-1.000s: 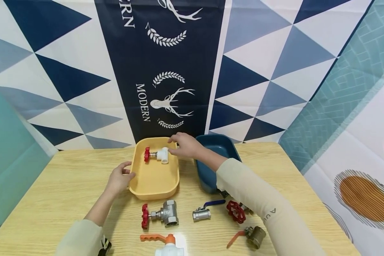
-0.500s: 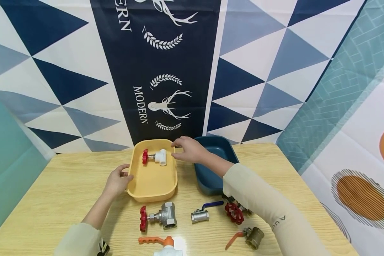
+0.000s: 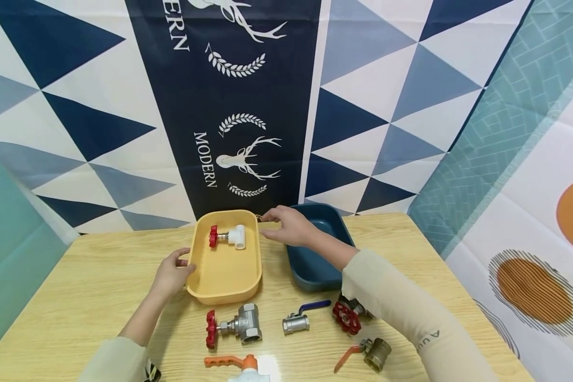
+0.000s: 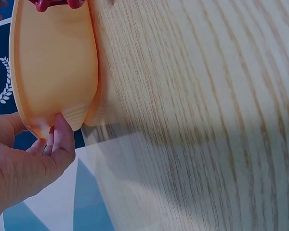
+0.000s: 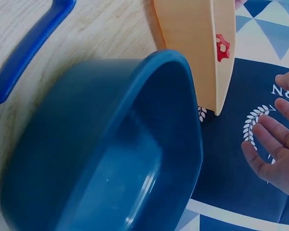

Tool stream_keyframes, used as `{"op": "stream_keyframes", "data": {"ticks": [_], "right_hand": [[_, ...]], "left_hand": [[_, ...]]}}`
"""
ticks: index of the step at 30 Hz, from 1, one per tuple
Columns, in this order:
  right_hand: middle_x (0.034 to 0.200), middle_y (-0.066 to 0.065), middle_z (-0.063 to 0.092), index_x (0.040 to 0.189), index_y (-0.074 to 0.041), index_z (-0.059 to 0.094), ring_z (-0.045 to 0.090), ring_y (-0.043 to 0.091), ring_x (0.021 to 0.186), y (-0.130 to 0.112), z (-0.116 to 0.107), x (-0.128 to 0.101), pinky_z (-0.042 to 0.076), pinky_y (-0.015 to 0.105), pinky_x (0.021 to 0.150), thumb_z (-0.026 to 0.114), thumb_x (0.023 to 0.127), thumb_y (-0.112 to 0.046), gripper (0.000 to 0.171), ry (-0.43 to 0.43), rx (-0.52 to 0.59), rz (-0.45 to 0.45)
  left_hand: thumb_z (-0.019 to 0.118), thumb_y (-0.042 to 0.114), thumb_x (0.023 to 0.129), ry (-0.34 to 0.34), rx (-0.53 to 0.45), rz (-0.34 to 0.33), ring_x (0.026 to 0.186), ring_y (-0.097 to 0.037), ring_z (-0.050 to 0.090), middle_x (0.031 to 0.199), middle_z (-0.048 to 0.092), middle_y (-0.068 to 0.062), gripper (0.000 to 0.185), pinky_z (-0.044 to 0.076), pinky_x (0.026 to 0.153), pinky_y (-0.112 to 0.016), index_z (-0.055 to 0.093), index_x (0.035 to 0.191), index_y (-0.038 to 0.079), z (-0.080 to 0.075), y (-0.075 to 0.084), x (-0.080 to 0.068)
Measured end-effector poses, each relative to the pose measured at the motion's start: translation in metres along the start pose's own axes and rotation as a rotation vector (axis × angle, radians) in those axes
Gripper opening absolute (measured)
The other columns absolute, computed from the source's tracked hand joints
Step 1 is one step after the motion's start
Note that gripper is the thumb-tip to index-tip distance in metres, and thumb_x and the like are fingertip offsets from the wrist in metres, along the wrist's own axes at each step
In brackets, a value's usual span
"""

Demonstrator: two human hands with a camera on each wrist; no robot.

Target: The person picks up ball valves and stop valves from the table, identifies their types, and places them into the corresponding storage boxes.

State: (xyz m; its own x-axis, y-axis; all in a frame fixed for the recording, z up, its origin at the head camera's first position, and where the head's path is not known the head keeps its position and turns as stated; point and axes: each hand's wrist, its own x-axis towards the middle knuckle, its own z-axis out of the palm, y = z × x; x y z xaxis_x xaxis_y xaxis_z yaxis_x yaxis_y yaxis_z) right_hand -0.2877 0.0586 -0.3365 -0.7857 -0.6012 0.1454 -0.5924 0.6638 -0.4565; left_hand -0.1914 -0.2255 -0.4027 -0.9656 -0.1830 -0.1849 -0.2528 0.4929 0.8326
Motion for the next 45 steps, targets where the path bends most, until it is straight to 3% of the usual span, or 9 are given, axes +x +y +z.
{"op": "stream_keyframes", "data": {"ticks": [14,30,36,45], "right_hand": [[0.112,0.007,0.062,0.115,-0.011,0.063,0.058,0.025,0.105,0.015,-0.007,-0.024,0.05,0.039,0.091,0.066,0.086,-0.029,0.034,0.008,0.154,0.045],[0.114,0.014,0.062,0.116,-0.009,0.062,0.057,0.029,0.106,0.028,-0.02,-0.051,0.047,0.046,0.093,0.066,0.086,-0.03,0.037,0.041,0.211,0.052],[0.114,0.01,0.062,0.118,-0.008,0.061,0.057,0.025,0.105,0.036,-0.024,-0.062,0.049,0.042,0.09,0.065,0.087,-0.031,0.04,0.048,0.191,0.069],[0.114,0.014,0.061,0.116,-0.007,0.062,0.058,0.028,0.103,0.045,-0.028,-0.077,0.052,0.034,0.081,0.065,0.087,-0.029,0.037,0.066,0.184,0.065]], "left_hand": [[0.053,0.009,0.091,-0.008,0.008,-0.003,0.085,-0.024,0.058,0.111,0.05,-0.026,0.052,0.05,0.062,-0.025,0.036,0.138,-0.003,0.003,0.002,-0.002],[0.054,0.011,0.091,0.006,0.032,0.003,0.087,-0.022,0.055,0.11,0.051,-0.025,0.052,0.049,0.064,-0.023,0.037,0.138,-0.003,0.002,0.0,-0.002],[0.054,0.011,0.092,0.002,0.035,-0.006,0.09,-0.025,0.056,0.113,0.05,-0.026,0.052,0.05,0.065,-0.024,0.035,0.139,-0.003,0.002,0.0,-0.004],[0.053,0.011,0.092,-0.003,0.031,-0.005,0.09,-0.025,0.058,0.113,0.05,-0.026,0.052,0.051,0.064,-0.023,0.035,0.139,-0.003,0.003,-0.001,-0.004]]}}
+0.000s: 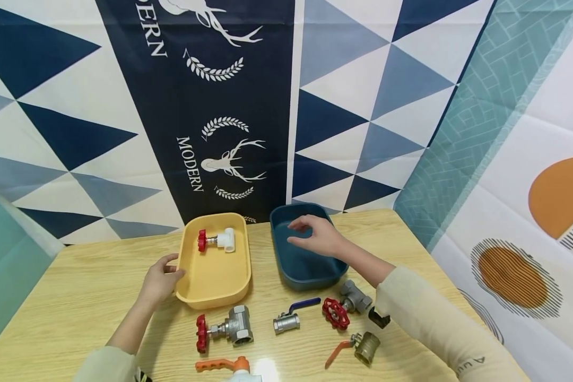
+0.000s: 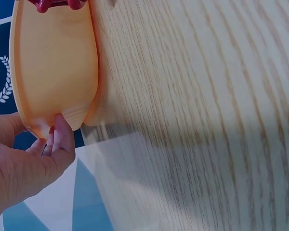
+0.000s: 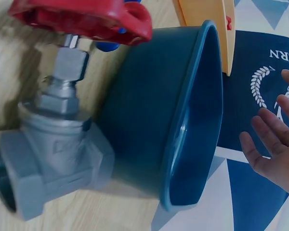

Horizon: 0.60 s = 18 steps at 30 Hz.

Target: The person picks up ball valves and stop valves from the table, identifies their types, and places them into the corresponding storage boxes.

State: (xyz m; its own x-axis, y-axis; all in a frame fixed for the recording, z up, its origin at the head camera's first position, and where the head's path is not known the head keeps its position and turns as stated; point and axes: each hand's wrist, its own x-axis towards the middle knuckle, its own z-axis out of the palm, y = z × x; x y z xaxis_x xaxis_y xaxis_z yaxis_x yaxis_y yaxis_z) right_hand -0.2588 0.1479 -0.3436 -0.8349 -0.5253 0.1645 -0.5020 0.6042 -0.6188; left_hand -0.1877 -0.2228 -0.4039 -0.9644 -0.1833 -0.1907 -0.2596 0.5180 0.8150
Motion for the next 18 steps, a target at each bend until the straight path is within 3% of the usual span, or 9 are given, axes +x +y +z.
{"op": "stream_keyframes", "data": {"ticks": [10,18], "right_hand": [[0.115,0.009,0.062,0.115,-0.011,0.063,0.057,0.025,0.104,0.012,-0.011,-0.02,0.05,0.04,0.084,0.065,0.087,-0.029,0.034,0.03,0.013,0.031],[0.113,0.008,0.063,0.116,-0.01,0.063,0.057,0.027,0.104,0.02,-0.02,-0.038,0.051,0.037,0.081,0.065,0.087,-0.029,0.035,0.053,0.017,0.077]], "left_hand": [[0.05,0.009,0.093,-0.033,-0.048,0.027,0.084,-0.024,0.061,0.114,0.048,-0.029,0.054,0.054,0.062,-0.028,0.03,0.14,-0.006,-0.002,0.003,-0.004],[0.05,0.01,0.093,-0.04,-0.031,0.032,0.083,-0.022,0.061,0.114,0.048,-0.029,0.054,0.053,0.061,-0.025,0.03,0.141,-0.006,-0.002,0.001,-0.003]]}}
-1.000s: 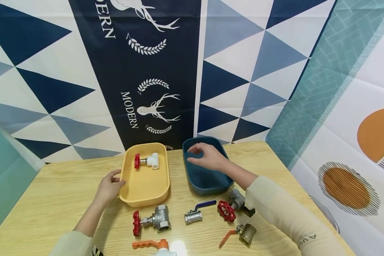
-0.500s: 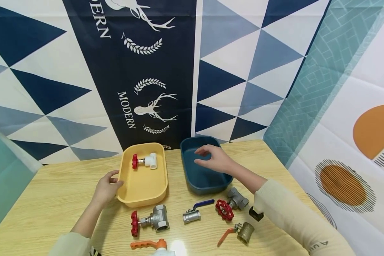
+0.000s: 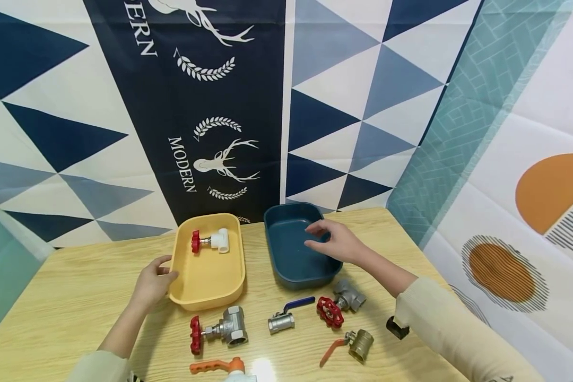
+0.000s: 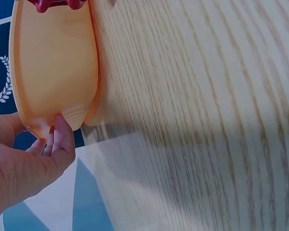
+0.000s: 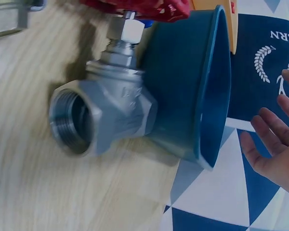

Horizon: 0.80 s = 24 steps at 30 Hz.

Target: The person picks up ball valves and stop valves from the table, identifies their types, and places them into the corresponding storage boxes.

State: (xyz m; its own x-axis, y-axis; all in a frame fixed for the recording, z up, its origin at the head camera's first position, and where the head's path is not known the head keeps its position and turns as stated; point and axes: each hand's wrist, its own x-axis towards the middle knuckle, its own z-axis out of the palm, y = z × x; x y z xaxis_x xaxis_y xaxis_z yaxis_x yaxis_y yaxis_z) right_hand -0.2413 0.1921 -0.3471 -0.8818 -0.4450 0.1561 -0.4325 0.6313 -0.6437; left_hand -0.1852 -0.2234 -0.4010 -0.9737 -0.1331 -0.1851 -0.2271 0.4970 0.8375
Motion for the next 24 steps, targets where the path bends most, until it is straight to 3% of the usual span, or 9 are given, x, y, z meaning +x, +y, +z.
{"op": "stream_keyframes", "data": {"ticks": [24], "right_hand": [[0.111,0.013,0.064,0.115,-0.004,0.063,0.057,0.026,0.1,0.028,-0.012,-0.05,0.051,0.024,0.072,0.067,0.086,-0.027,0.037,0.062,0.049,0.103]], "left_hand": [[0.049,0.013,0.094,-0.03,0.021,-0.039,0.091,-0.026,0.059,0.119,0.043,-0.028,0.056,0.054,0.064,-0.026,0.027,0.142,-0.005,0.0,0.0,0.0]]}}
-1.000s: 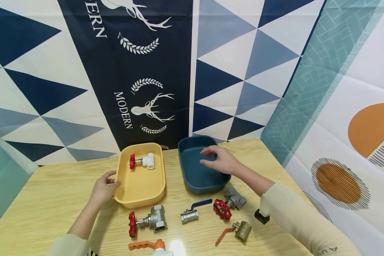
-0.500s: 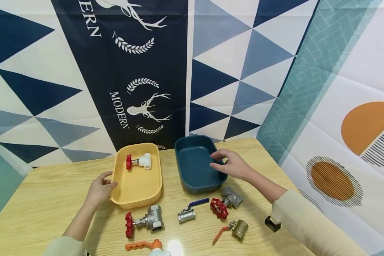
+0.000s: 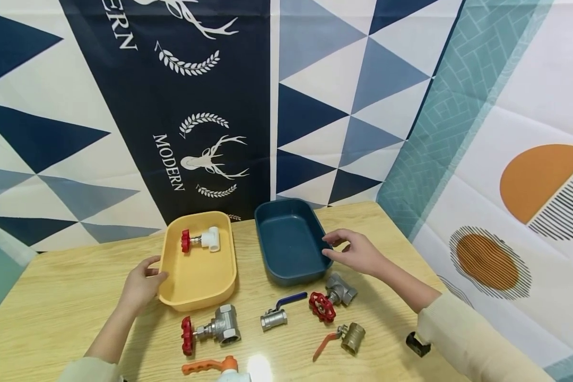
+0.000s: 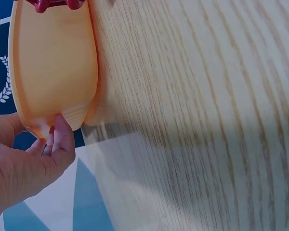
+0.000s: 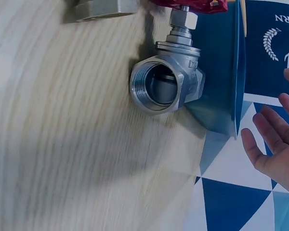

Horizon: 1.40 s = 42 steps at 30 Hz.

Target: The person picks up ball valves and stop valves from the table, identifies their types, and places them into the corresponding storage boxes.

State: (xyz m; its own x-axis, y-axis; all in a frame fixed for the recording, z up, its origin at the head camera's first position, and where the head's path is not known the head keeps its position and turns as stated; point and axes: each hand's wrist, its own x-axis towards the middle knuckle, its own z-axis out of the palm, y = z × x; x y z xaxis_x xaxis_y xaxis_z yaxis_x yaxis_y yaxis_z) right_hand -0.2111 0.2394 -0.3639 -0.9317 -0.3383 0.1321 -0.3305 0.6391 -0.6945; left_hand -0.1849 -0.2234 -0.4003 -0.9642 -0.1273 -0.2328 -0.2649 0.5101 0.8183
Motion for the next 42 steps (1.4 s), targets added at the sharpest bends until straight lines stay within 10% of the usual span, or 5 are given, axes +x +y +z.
{"op": "stream_keyframes", "data": {"ticks": [42], "right_hand": [[0.107,0.011,0.064,0.11,-0.003,0.064,0.06,0.026,0.094,0.036,0.027,-0.05,0.051,0.023,0.067,0.069,0.084,-0.021,0.032,-0.042,0.051,0.058]], "left_hand": [[0.05,0.013,0.094,-0.005,0.012,0.003,0.096,-0.031,0.059,0.121,0.044,-0.03,0.056,0.054,0.065,-0.025,0.027,0.142,-0.005,-0.002,0.001,-0.001]]}}
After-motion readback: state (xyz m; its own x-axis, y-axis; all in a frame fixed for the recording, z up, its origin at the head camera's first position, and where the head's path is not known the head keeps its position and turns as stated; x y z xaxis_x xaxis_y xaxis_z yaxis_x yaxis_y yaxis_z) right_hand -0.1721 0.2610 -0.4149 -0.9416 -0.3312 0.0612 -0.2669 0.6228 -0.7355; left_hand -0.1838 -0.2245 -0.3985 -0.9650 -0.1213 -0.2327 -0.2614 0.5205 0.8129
